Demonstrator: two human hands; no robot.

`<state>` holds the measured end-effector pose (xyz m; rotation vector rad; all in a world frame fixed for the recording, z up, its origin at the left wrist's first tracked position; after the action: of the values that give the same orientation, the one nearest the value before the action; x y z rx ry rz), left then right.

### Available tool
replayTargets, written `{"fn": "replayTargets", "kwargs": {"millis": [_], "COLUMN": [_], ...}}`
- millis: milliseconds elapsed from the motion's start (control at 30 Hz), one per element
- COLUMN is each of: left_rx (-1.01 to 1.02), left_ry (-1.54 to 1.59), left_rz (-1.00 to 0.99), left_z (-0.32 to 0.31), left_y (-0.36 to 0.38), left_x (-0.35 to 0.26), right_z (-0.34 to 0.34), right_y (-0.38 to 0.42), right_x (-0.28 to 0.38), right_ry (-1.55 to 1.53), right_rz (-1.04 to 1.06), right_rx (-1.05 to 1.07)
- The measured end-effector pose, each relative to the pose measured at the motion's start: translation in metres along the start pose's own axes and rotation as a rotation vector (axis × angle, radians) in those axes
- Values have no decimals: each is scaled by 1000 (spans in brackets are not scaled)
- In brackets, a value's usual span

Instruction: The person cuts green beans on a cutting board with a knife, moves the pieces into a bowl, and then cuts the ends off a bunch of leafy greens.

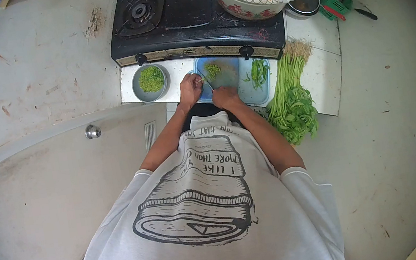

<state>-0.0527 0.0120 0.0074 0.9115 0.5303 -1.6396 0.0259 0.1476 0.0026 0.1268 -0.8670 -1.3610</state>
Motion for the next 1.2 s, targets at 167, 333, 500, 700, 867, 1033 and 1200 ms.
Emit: {"fn": "replayTargets", "kwargs": {"millis": [167, 333, 500, 700, 867, 1033, 1200], "left_rx": [-11, -15, 17, 67, 41, 24, 16], "left_ry": [-18, -60, -34, -58, -66, -34, -32], "left_rz": [12, -33, -3, 15, 24, 16, 19], "left_z": [-1, 2, -1, -2, -2, -1, 0], "left_y": [2, 3, 3, -2, -1, 1, 2], "left_x": [-2, -4, -4, -3, -4, -5, -6], "right_z": [4, 0, -2, 1, -37, -9, -6], "right_y": [1, -7, 10, 14, -14, 6, -4], "right_x": [4, -1, -10, -10, -26, -7, -4], "right_ry": [24, 10, -7, -19, -4, -1, 2], "right_rz": [3, 19, 43, 116, 152, 123, 117], "right_rx": [10, -87, -151, -200, -278, -229, -233]}}
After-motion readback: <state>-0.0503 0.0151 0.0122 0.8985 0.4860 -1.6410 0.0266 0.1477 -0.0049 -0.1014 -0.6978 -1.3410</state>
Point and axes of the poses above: each hand's wrist, its own y-axis away from the middle knuckle, its own z-axis out of the back of the hand, x = y × z, the point moved 5 cm from there along -y, towards the middle knuckle, and after that the axes turned 11 degrees about z, right-handed, at the moved point
